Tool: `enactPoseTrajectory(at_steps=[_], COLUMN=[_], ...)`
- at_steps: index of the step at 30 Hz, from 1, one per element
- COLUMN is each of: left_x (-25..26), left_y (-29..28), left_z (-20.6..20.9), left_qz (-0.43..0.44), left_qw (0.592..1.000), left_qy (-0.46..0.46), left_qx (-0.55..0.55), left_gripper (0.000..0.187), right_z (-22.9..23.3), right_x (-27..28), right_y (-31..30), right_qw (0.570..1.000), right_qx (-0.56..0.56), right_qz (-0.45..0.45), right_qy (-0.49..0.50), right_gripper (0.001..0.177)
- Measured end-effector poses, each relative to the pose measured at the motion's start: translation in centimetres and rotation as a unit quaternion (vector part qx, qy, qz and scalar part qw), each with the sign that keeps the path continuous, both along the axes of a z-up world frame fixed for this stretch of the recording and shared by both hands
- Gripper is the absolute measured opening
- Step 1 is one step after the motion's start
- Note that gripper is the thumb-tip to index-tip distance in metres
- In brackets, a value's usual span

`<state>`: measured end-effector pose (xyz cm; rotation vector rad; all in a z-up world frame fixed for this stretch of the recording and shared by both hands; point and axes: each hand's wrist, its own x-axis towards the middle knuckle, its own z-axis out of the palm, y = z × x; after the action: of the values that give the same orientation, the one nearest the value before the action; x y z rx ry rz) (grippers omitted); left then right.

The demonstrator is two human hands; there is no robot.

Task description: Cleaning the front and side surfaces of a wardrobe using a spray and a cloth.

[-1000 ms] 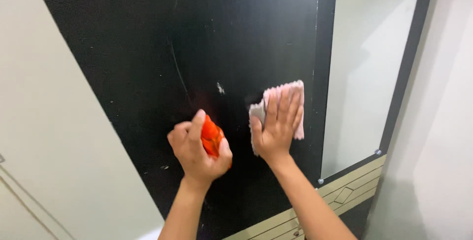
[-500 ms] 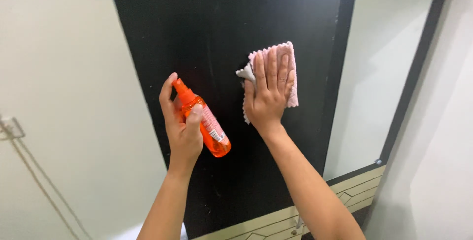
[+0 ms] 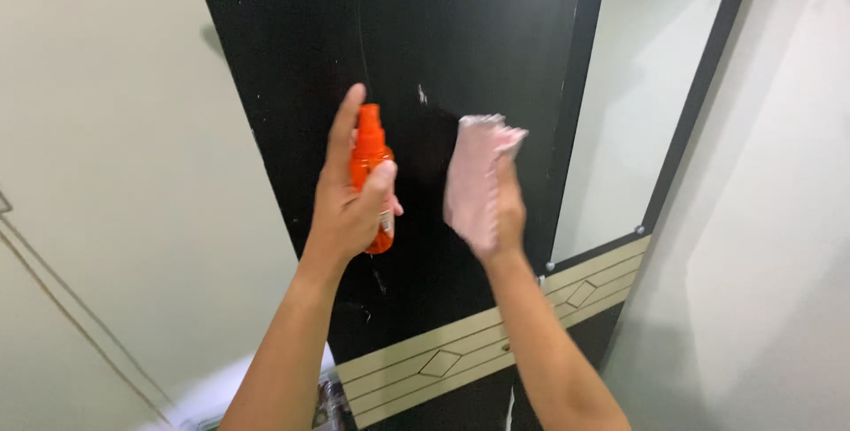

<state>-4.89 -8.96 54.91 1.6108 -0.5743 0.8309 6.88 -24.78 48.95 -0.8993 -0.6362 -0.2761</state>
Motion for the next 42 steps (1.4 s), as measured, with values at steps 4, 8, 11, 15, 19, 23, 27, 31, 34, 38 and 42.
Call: enactPoseTrajectory(at_steps=[4, 8, 11, 15, 19, 23, 27, 31, 34, 38, 42], left_x=[-0.2, 0.5, 1.0, 1.6, 2.1, 2.2, 2.0, 2.7, 3.9, 5.5, 6.4], left_y=[-1.7, -3.5, -4.7, -5.8, -6.5, -6.9, -5.4, -0.8, 2.4, 4.1, 4.5], left_z=[-0.3, -1.1, -1.3, -1.6, -2.2, -3.0, -2.9, -2.2, -1.6, -1.4, -1.7], left_qz=[0.053, 0.154, 0.165, 0.166, 0.188, 0.185, 0.183, 0.234, 0.265, 0.266, 0.195], left_qw=[0.995, 0.963, 0.959, 0.962, 0.958, 0.965, 0.975, 0.959, 0.928, 0.914, 0.947], left_qy=[0.003, -0.035, -0.027, -0.001, -0.007, -0.021, 0.023, -0.103, -0.221, -0.273, -0.242], left_qx=[0.09, 0.219, 0.23, 0.219, 0.216, 0.187, 0.122, 0.12, 0.138, 0.138, 0.077], left_gripper=[0.072, 0.066, 0.065, 0.063, 0.063, 0.06, 0.063, 0.065, 0.063, 0.069, 0.07], right_z=[1.4, 2.2, 2.8, 1.8, 1.8, 1.9, 1.9, 4.6, 7.7, 9.8, 10.1], right_x=[-0.8, -0.9, -1.4, -0.2, -0.1, 0.0, 3.1, 9.2, 11.0, 13.7, 15.1], right_y=[-2.7, -4.5, -4.9, -5.2, -6.0, -6.6, -6.8, -7.2, -6.5, -3.7, 0.4], right_qw=[0.982, 0.958, 0.963, 0.977, 0.98, 0.989, 0.996, 0.941, 0.881, 0.792, 0.738], right_qx=[0.125, 0.214, 0.207, 0.162, 0.147, 0.116, 0.056, 0.002, -0.052, -0.11, -0.198], right_qz=[0.105, 0.187, 0.164, 0.116, 0.126, 0.093, -0.063, -0.265, -0.372, -0.479, -0.538], right_qy=[0.099, 0.049, 0.06, 0.076, 0.035, 0.013, -0.04, -0.211, -0.288, -0.363, -0.356], right_gripper=[0.054, 0.051, 0.054, 0.061, 0.065, 0.067, 0.07, 0.06, 0.049, 0.041, 0.044])
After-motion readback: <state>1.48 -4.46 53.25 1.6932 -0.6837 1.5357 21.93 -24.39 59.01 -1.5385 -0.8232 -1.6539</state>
